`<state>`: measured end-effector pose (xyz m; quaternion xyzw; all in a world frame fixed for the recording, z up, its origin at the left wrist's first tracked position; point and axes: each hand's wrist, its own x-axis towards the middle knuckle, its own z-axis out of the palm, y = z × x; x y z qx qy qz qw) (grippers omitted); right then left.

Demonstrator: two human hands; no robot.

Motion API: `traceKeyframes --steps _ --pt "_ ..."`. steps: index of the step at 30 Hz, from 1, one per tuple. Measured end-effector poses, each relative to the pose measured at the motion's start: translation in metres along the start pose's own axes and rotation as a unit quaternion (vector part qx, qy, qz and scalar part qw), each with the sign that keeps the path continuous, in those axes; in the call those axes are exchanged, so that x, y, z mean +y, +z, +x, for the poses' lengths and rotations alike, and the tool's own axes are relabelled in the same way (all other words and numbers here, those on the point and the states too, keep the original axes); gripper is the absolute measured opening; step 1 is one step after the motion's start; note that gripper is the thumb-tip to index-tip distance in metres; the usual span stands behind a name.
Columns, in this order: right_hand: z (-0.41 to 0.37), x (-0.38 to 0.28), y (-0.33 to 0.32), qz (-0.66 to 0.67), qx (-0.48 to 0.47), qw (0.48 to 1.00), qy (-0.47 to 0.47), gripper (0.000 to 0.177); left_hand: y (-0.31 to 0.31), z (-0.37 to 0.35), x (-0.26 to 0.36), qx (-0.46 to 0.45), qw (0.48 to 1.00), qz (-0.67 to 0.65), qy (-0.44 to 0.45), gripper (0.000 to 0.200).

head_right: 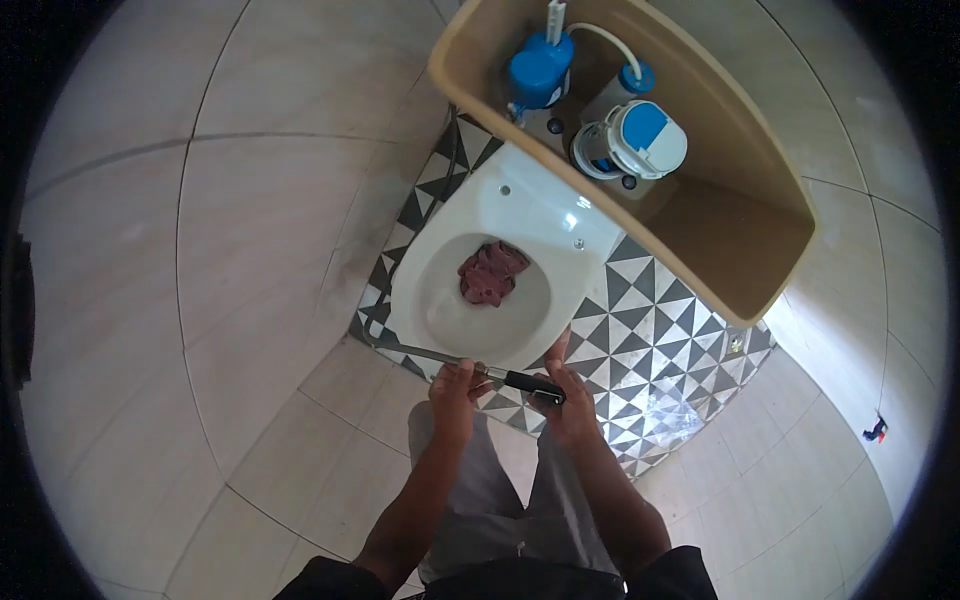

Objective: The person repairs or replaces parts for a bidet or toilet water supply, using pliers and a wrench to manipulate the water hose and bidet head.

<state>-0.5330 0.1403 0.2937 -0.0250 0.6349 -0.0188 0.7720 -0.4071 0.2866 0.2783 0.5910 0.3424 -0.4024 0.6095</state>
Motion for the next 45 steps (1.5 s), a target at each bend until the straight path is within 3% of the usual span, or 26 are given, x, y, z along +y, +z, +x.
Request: traceKeyframes --steps 2,6,7,8,9,10,11,12,13,15,18,20,21,23,24,26,27,29,38,39,45 --pt "0.005 0.008 0.007 0.066 -0.005 0.998 -0.015 0.029 0.006 0.015 0.006 -0.010 0.999 0.049 0.002 0.025" --pt "0.026 0.012 0.028 -0.054 0.062 0.954 -0.288 0.036 0.019 0.062 0.056 -0.088 0.985 0.114 -0.094 0.032" --pt "0.029 0.002 0.035 -0.102 0.063 0.938 -0.324 0.036 0.017 0.081 0.082 -0.218 0.929 0.249 -0.165 0.033" --pt "0.031 -0.005 0.043 -0.154 0.063 0.921 -0.353 0.035 0.013 0.097 0.106 -0.333 0.835 0.370 -0.233 0.034" --pt "0.037 -0.007 0.054 -0.064 0.047 0.937 -0.340 0.038 0.020 0.114 0.140 -0.374 0.797 0.430 -0.203 0.034" --pt "0.044 -0.006 0.062 -0.026 0.038 0.944 -0.326 0.042 0.027 0.138 0.168 -0.399 0.804 0.417 -0.143 0.031" --pt "0.050 -0.002 0.070 -0.010 0.044 0.946 -0.321 0.044 0.034 0.163 0.185 -0.343 0.862 0.362 -0.096 0.030" --pt "0.055 0.004 0.078 0.006 0.051 0.947 -0.317 0.045 0.046 0.199 0.206 -0.329 0.866 0.378 -0.002 0.031" --pt "0.060 0.009 0.087 0.037 0.069 0.952 -0.295 0.047 0.072 0.222 0.226 -0.259 0.900 0.347 0.047 0.030" --pt "0.073 0.025 0.096 0.088 0.090 0.957 -0.260 0.052 0.106 0.297 0.238 -0.232 0.927 0.272 0.110 0.028" --pt "0.096 0.047 0.104 0.141 0.115 0.949 -0.257 0.051 0.151 0.430 0.210 -0.201 0.945 0.238 0.101 0.025" --pt "0.097 0.045 0.116 0.192 0.111 0.944 -0.244 0.044 0.168 0.513 0.180 -0.196 0.898 0.334 0.207 0.023" --pt "0.104 0.050 0.113 0.193 0.104 0.940 -0.262 0.040 0.183 0.520 0.176 -0.198 0.900 0.322 0.215 0.023" --pt "0.104 0.047 0.119 0.187 0.099 0.939 -0.272 0.032 0.213 0.528 0.171 -0.180 0.955 0.213 0.105 0.023" --pt "0.099 0.043 0.117 0.185 0.104 0.939 -0.270 0.030 0.225 0.528 0.170 -0.179 0.956 0.206 0.111 0.023" --pt "0.106 0.048 0.103 0.165 0.091 0.940 -0.284 0.029 0.242 0.535 0.162 -0.176 0.979 0.040 0.095 0.025" --pt "0.107 0.049 0.100 0.151 0.084 0.942 -0.288 0.029 0.245 0.533 0.160 -0.174 0.979 0.035 0.096 0.025" --pt "0.103 0.046 0.102 0.148 0.087 0.948 -0.270 0.028 0.235 0.522 0.150 -0.231 0.968 -0.024 0.098 0.022" --pt "0.112 0.058 0.101 0.115 0.093 0.958 -0.246 0.024 0.251 0.543 0.138 -0.127 0.981 0.016 0.144 0.023" --pt "0.111 0.058 0.104 0.122 0.099 0.959 -0.236 0.033 0.251 0.537 0.140 -0.126 0.981 0.016 0.145 0.023" --pt "0.115 0.063 0.115 0.126 0.086 0.962 -0.228 0.037 0.262 0.512 0.151 -0.022 0.990 0.056 0.129 0.026"
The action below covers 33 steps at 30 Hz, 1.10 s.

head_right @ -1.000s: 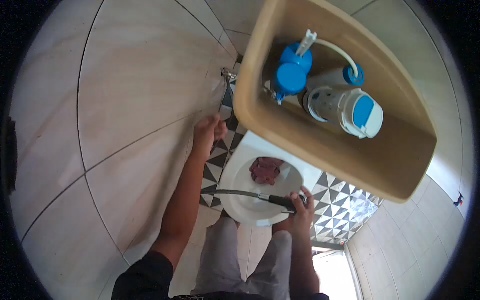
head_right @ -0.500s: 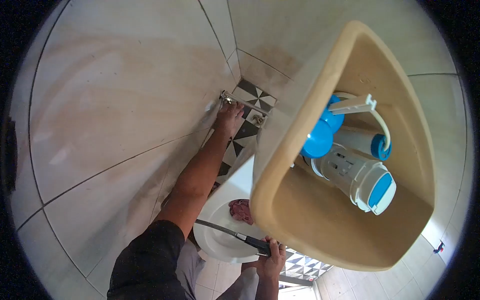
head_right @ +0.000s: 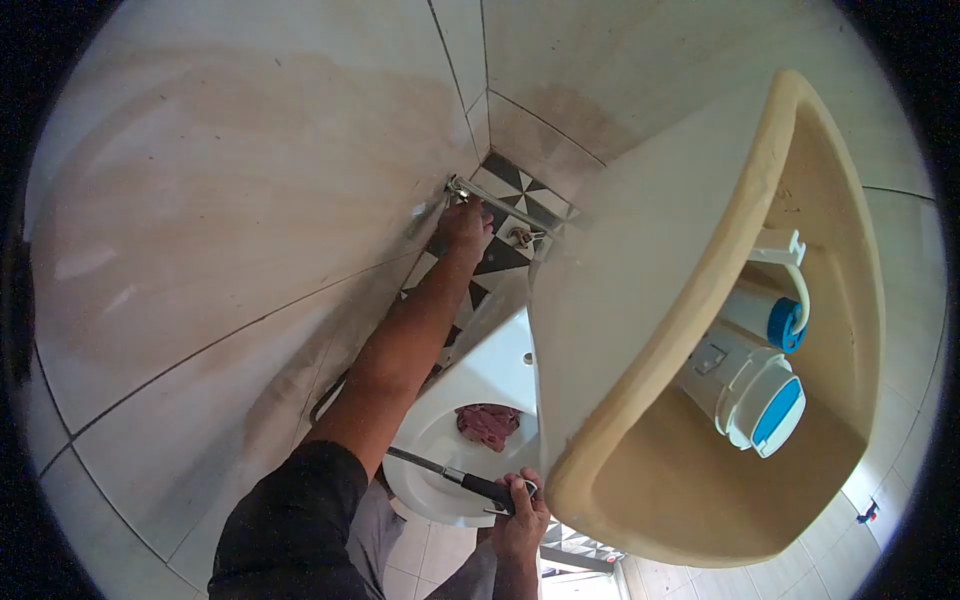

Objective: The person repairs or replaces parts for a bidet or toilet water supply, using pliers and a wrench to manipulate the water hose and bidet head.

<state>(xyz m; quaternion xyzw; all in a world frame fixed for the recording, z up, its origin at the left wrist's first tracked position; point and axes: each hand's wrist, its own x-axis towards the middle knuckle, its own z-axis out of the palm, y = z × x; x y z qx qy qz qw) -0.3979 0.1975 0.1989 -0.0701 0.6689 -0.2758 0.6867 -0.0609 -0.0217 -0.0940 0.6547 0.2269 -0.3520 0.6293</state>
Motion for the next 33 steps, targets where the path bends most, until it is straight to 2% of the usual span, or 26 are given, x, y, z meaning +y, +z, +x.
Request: traceKeyframes --steps 3,5,6,8,11,15,17,18,20,25,27,28,31,32,33 --pt "0.001 0.003 -0.001 0.002 0.014 1.000 0.013 0.036 -0.005 0.017 -0.016 -0.019 1.000 0.014 -0.009 0.023" --pt "0.000 0.001 0.005 0.018 0.020 1.000 0.009 0.030 -0.021 0.033 -0.029 -0.159 0.985 -0.061 0.015 0.031" --pt "0.000 0.000 0.007 0.033 0.024 0.999 0.006 0.025 -0.030 0.027 -0.021 -0.160 0.985 -0.060 0.015 0.031" --pt "0.008 0.002 0.001 0.068 0.016 0.998 0.005 0.026 -0.040 0.009 -0.002 -0.244 0.962 -0.108 -0.060 0.035" --pt "0.016 0.001 -0.008 0.105 0.003 0.994 0.001 0.027 -0.045 0.017 -0.010 -0.298 0.941 -0.142 -0.075 0.042" --pt "0.017 -0.009 -0.014 0.096 0.009 0.995 -0.021 0.027 -0.038 0.019 -0.006 -0.270 0.950 -0.120 -0.099 0.041" --pt "0.024 -0.013 -0.030 0.071 0.022 0.997 -0.035 0.027 -0.029 0.018 -0.002 -0.136 0.988 -0.016 -0.074 0.036" --pt "0.027 -0.021 -0.028 0.033 0.067 0.996 -0.057 0.028 -0.025 0.020 -0.004 -0.134 0.988 -0.017 -0.076 0.036" --pt "0.018 -0.029 -0.025 0.093 0.096 0.987 -0.085 0.029 -0.017 0.023 -0.011 -0.089 0.996 -0.010 -0.026 0.027" --pt "0.037 -0.062 -0.065 0.089 0.081 0.990 -0.074 0.026 -0.028 0.032 -0.018 -0.153 0.988 -0.037 -0.006 0.028" --pt "0.042 -0.068 -0.071 0.098 0.033 0.991 -0.082 0.027 -0.031 0.035 -0.018 -0.168 0.985 -0.033 -0.008 0.030" --pt "0.045 -0.068 -0.072 0.094 0.052 0.991 -0.080 0.026 -0.031 0.033 -0.016 -0.173 0.985 -0.015 -0.009 0.032" --pt "0.046 -0.067 -0.069 0.061 0.082 0.993 -0.062 0.025 -0.034 0.023 -0.007 -0.159 0.987 0.029 -0.021 0.037" --pt "0.044 -0.066 -0.067 0.058 0.051 0.995 -0.059 0.024 -0.033 0.017 -0.004 -0.144 0.988 0.055 -0.032 0.039" --pt "0.023 -0.066 -0.031 0.030 0.046 0.993 -0.100 0.025 -0.036 0.010 -0.001 -0.149 0.987 0.057 -0.035 0.039"
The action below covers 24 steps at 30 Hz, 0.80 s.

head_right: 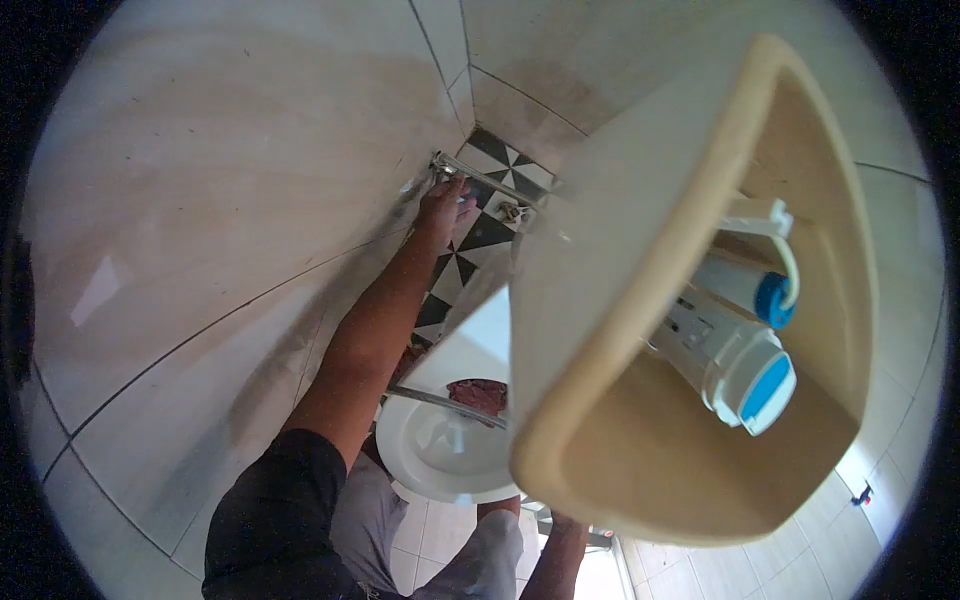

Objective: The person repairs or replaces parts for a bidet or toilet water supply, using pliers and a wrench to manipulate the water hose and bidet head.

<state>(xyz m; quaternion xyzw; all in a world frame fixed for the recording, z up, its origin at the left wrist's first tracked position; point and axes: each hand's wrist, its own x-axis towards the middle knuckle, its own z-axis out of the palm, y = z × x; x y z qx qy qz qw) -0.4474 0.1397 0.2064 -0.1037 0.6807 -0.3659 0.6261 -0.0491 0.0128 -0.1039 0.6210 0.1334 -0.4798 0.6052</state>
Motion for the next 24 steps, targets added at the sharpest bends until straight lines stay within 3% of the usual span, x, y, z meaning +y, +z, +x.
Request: traceKeyframes --steps 2,4,6,7,9,10,12,13,15,16,18,19,20,22,24 --pt "0.010 0.006 -0.016 0.014 0.017 0.999 0.027 0.027 -0.013 -0.017 0.004 -0.015 0.992 0.122 -0.013 0.041" --pt "0.016 0.008 -0.027 0.043 0.016 0.998 0.042 0.026 -0.029 -0.029 -0.006 -0.040 0.990 0.136 0.019 0.040" --pt "0.026 0.007 -0.031 0.056 0.036 0.997 0.045 0.026 -0.042 -0.049 0.000 -0.070 0.900 0.430 0.008 0.039" --pt "0.030 0.004 -0.032 0.041 0.008 0.999 0.031 0.026 -0.050 -0.044 -0.009 -0.064 0.900 0.430 0.010 0.039" --pt "0.036 -0.006 -0.015 0.038 -0.008 0.999 0.038 0.025 -0.066 -0.026 -0.029 -0.111 0.839 0.528 0.070 0.041" --pt "0.037 -0.012 -0.008 0.032 -0.018 0.999 0.039 0.023 -0.065 -0.018 -0.034 -0.105 0.843 0.524 0.071 0.041" --pt "0.034 -0.020 0.007 -0.001 -0.007 1.000 0.030 0.024 -0.057 0.001 -0.046 -0.101 0.754 0.638 0.123 0.046" --pt "0.043 -0.017 -0.004 -0.006 -0.014 1.000 0.028 0.024 -0.051 0.006 -0.051 -0.095 0.758 0.633 0.124 0.046" --pt "0.055 -0.011 -0.022 -0.023 0.001 1.000 0.008 0.024 -0.031 0.019 -0.053 -0.150 0.707 0.669 0.175 0.039" --pt "0.058 -0.008 -0.019 -0.013 0.004 1.000 0.001 0.025 -0.018 0.026 -0.052 -0.144 0.709 0.665 0.186 0.039" --pt "0.065 -0.006 -0.024 0.037 0.029 0.999 0.008 0.025 0.008 0.034 -0.057 -0.196 0.587 0.748 0.238 0.034" --pt "0.062 -0.004 -0.022 0.030 0.049 0.998 0.001 0.026 0.011 0.060 -0.082 -0.209 0.572 0.715 0.342 0.029" --pt "0.063 -0.003 -0.022 0.024 0.069 0.997 -0.004 0.027 0.020 0.071 -0.089 -0.205 0.573 0.709 0.356 0.029" --pt "0.080 -0.001 -0.050 0.030 -0.013 0.999 -0.007 0.028 0.039 0.078 -0.103 -0.161 0.442 0.705 0.531 0.027" --pt "0.077 0.000 -0.048 0.012 -0.024 0.999 -0.024 0.028 0.048 0.080 -0.113 -0.144 0.411 0.733 0.522 0.028"
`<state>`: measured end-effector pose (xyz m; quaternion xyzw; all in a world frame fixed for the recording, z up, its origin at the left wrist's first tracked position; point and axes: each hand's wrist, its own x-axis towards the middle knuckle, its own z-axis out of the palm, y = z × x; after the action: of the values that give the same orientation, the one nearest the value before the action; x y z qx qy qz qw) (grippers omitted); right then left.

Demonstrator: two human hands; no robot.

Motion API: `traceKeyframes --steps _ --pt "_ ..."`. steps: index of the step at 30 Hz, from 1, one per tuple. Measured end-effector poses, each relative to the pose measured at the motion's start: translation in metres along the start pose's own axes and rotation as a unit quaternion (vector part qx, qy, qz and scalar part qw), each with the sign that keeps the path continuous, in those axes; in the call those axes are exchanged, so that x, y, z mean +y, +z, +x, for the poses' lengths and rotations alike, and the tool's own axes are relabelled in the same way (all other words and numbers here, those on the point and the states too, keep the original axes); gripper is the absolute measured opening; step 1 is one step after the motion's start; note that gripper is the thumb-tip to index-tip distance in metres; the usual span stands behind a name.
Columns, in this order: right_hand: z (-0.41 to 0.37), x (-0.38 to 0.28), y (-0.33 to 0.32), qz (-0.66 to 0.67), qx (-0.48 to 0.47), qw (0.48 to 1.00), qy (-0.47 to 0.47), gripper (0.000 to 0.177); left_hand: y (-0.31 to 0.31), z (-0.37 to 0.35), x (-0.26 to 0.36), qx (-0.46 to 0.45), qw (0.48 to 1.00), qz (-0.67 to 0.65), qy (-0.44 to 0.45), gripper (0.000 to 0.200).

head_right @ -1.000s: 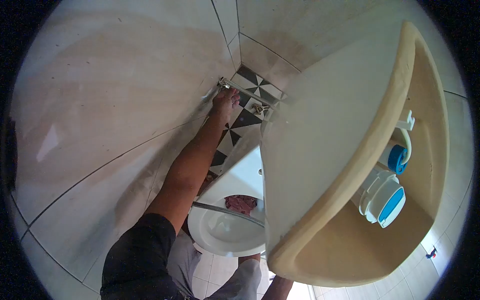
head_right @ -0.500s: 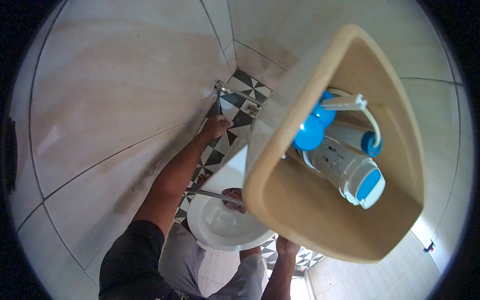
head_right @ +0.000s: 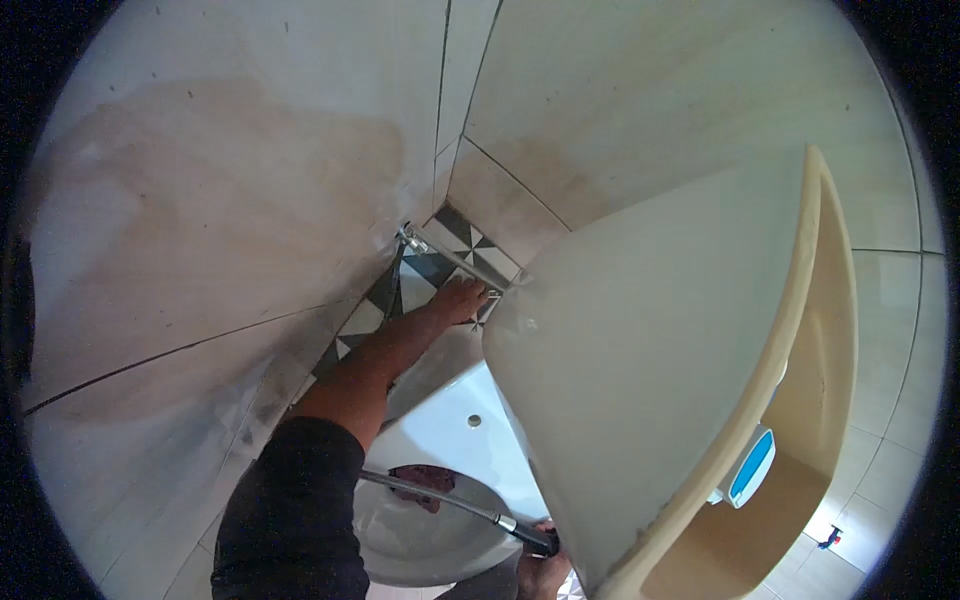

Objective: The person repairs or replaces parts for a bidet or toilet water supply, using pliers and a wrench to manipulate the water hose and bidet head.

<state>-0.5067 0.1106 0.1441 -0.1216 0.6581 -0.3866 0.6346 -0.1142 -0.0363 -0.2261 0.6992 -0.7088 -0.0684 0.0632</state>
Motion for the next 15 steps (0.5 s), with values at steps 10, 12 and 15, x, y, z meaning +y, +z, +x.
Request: traceKeyframes --steps 10,12,15 --pt "0.005 -0.002 0.003 0.011 -0.054 0.998 0.004 0.023 -0.044 -0.142 -0.040 -0.183 0.966 -0.113 -0.143 0.020" --pt "-0.002 -0.015 0.015 -0.006 -0.063 0.997 0.032 0.015 -0.101 -0.167 -0.045 -0.230 0.945 -0.158 -0.172 0.025" --pt "-0.021 -0.028 0.029 0.008 -0.034 0.996 0.083 0.017 -0.243 -0.212 -0.025 -0.315 0.897 -0.179 -0.254 0.029"
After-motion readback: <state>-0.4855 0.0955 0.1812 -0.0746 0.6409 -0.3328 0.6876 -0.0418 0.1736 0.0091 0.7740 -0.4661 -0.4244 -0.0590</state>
